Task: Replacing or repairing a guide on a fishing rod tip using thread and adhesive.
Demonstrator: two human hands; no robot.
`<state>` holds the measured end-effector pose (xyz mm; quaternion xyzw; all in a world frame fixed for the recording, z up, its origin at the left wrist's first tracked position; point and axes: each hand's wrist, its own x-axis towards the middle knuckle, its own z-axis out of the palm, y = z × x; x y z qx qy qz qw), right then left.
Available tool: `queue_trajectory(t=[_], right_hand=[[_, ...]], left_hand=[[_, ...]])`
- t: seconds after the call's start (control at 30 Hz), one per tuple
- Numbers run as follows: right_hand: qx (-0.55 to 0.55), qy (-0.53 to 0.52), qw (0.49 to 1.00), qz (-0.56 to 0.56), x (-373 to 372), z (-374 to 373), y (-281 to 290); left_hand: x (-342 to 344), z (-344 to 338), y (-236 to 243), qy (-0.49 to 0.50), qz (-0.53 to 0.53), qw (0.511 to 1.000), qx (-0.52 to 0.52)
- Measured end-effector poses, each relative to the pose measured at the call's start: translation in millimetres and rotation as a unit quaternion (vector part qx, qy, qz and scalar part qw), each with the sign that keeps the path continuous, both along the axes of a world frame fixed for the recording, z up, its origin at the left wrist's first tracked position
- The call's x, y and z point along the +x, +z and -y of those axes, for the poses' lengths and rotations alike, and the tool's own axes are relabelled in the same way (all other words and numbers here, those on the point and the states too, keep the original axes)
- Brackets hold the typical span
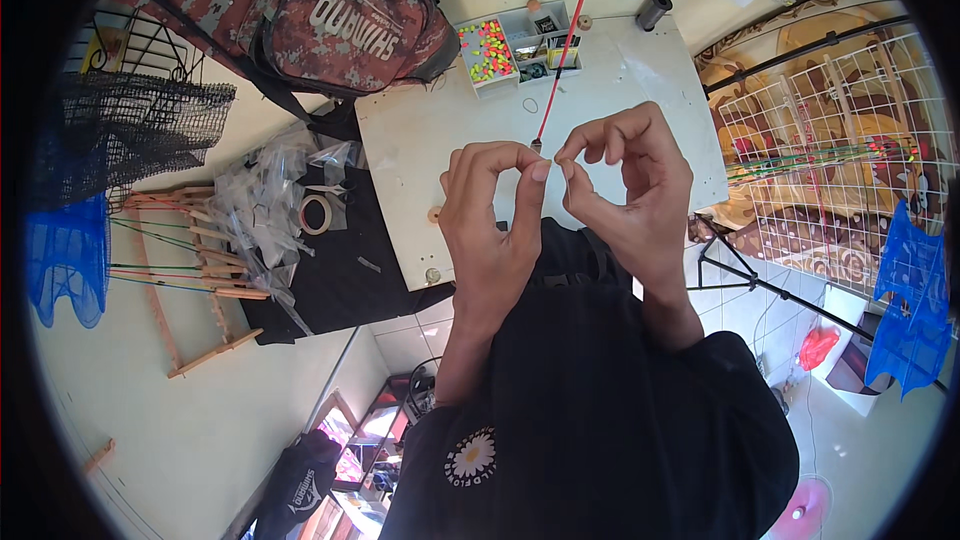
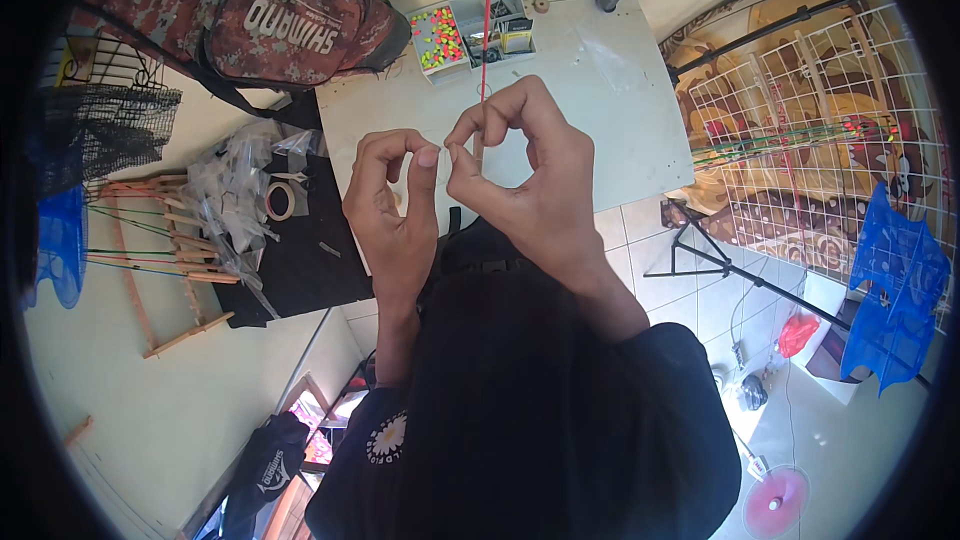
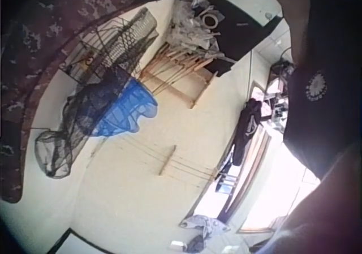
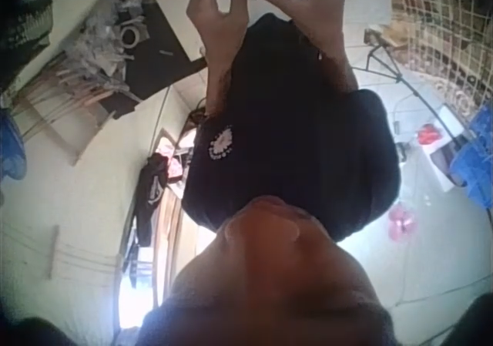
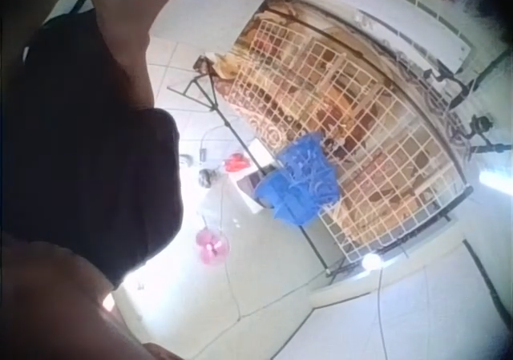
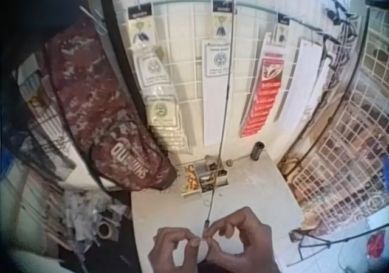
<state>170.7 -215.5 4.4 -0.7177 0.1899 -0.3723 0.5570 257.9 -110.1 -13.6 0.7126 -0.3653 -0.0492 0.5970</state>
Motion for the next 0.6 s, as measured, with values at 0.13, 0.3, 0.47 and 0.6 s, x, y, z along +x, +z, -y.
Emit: queue_trajectory(t=[0.13, 0.3, 0.47, 0.6], right_hand=[[0.076, 0.048, 0.996, 0.023, -1, 4, 6], [0.068, 0.075, 0.995, -0.022, -6, 9, 2], [0.018, 0.092, 0.995, -0.038, -7, 11, -1], [0.026, 0.068, 0.997, -0.024, -5, 7, -4]], left_hand=[[1, -4, 4, 0.0, -0.013, 0.999, 0.041], [2, -5, 4, -0.004, -0.005, 0.999, 0.04], [1, -4, 4, -0.012, 0.004, 0.998, 0.056], [2, -3, 4, -0.006, 0.025, 0.998, 0.055]])
